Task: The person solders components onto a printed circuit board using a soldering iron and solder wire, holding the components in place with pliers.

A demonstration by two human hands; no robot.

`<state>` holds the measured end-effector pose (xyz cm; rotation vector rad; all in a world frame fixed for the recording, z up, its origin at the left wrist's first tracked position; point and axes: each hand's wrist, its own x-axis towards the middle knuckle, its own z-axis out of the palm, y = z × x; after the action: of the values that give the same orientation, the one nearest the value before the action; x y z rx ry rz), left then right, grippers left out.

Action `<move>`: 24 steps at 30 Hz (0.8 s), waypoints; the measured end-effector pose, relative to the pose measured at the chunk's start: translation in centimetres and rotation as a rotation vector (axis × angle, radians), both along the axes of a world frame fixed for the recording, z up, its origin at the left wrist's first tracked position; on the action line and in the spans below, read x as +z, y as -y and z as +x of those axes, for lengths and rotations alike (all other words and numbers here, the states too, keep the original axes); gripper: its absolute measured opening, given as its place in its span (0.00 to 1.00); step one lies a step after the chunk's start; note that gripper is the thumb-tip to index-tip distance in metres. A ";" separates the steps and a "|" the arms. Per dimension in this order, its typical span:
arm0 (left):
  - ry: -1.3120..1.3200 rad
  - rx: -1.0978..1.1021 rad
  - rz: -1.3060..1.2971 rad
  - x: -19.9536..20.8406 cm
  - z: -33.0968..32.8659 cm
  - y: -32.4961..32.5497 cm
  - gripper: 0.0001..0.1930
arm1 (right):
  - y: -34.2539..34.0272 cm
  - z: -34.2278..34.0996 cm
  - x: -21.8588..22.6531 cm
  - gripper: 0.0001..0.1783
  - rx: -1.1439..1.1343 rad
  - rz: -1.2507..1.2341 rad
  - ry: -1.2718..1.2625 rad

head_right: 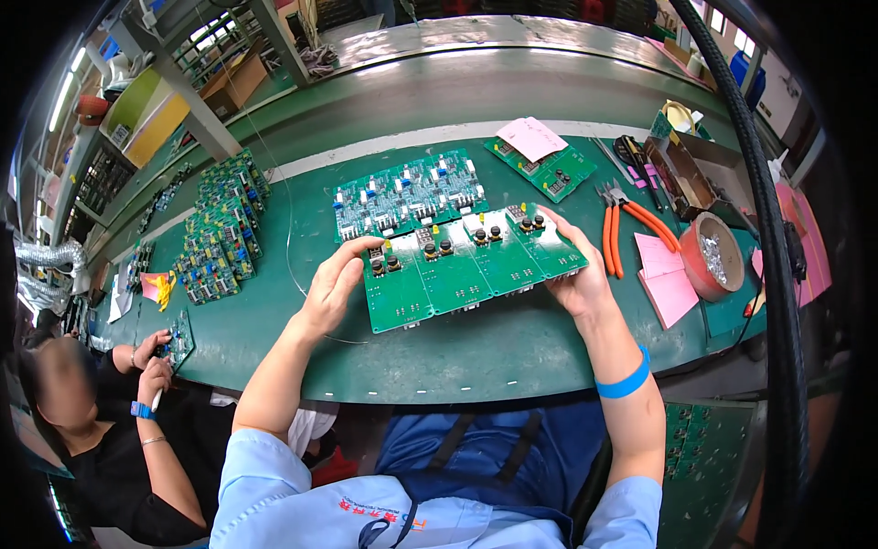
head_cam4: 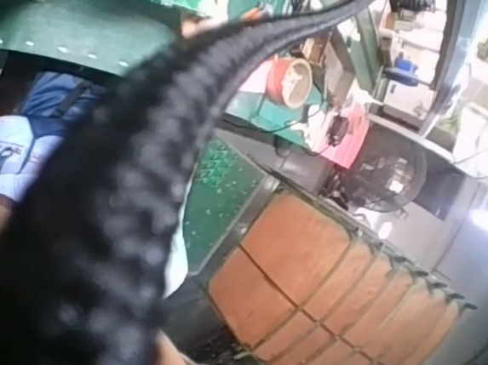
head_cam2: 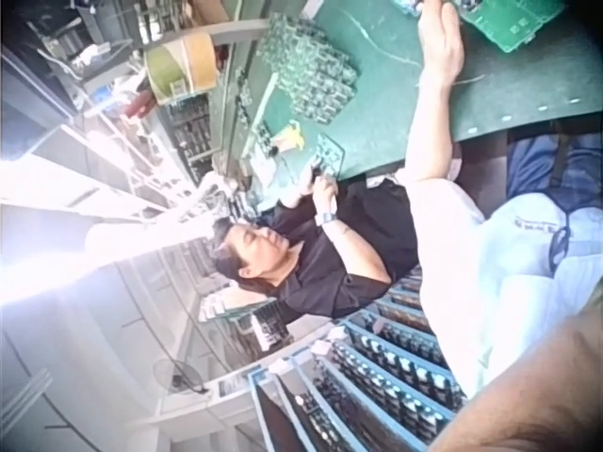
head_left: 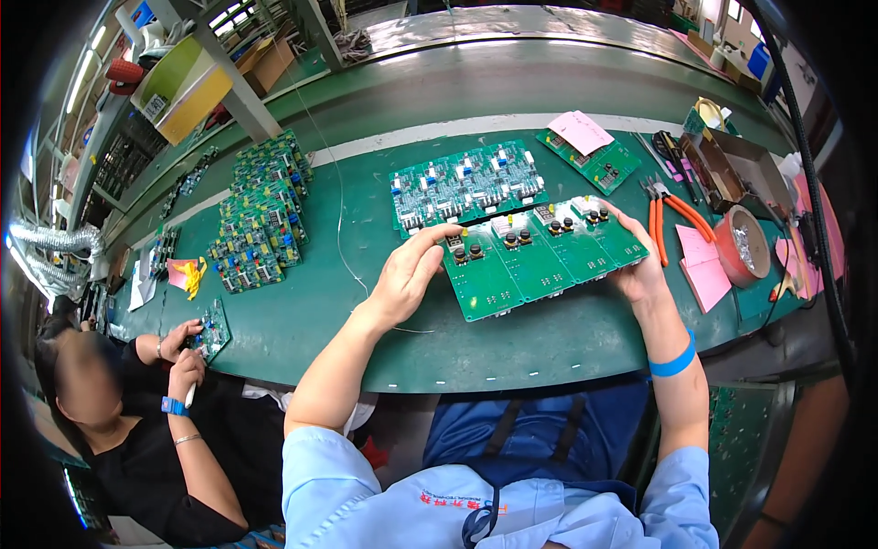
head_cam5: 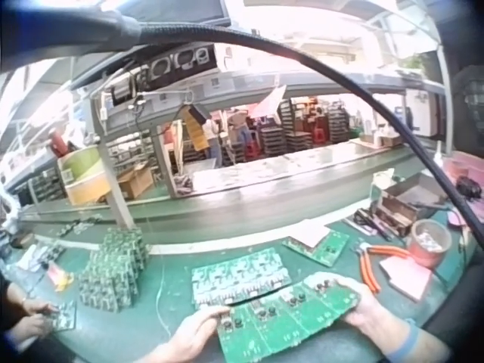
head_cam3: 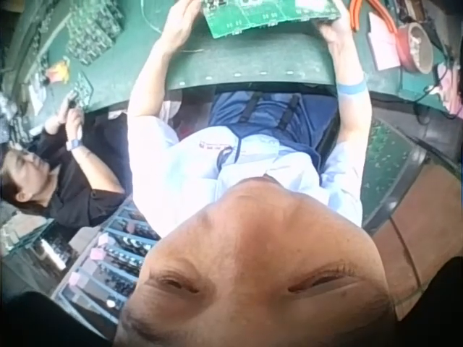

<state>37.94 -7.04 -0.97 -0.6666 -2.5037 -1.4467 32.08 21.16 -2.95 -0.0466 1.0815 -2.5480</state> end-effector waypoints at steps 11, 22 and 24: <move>-0.637 0.276 -0.428 -0.3 -0.6 -0.5 0.18 | 0.5 0.5 0.5 0.22 -0.024 0.062 -0.019; -0.536 0.329 -0.253 -0.5 -0.8 -0.1 0.17 | 0.5 1.4 1.6 0.34 0.210 0.023 -0.250; -0.499 0.306 -0.237 -0.5 -0.7 0.0 0.17 | 0.5 1.5 1.6 0.35 0.234 -0.039 -0.251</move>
<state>37.25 -7.00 -1.43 -0.5624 -2.2631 -0.7715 33.54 20.67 -1.34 -0.4864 1.0459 -2.3941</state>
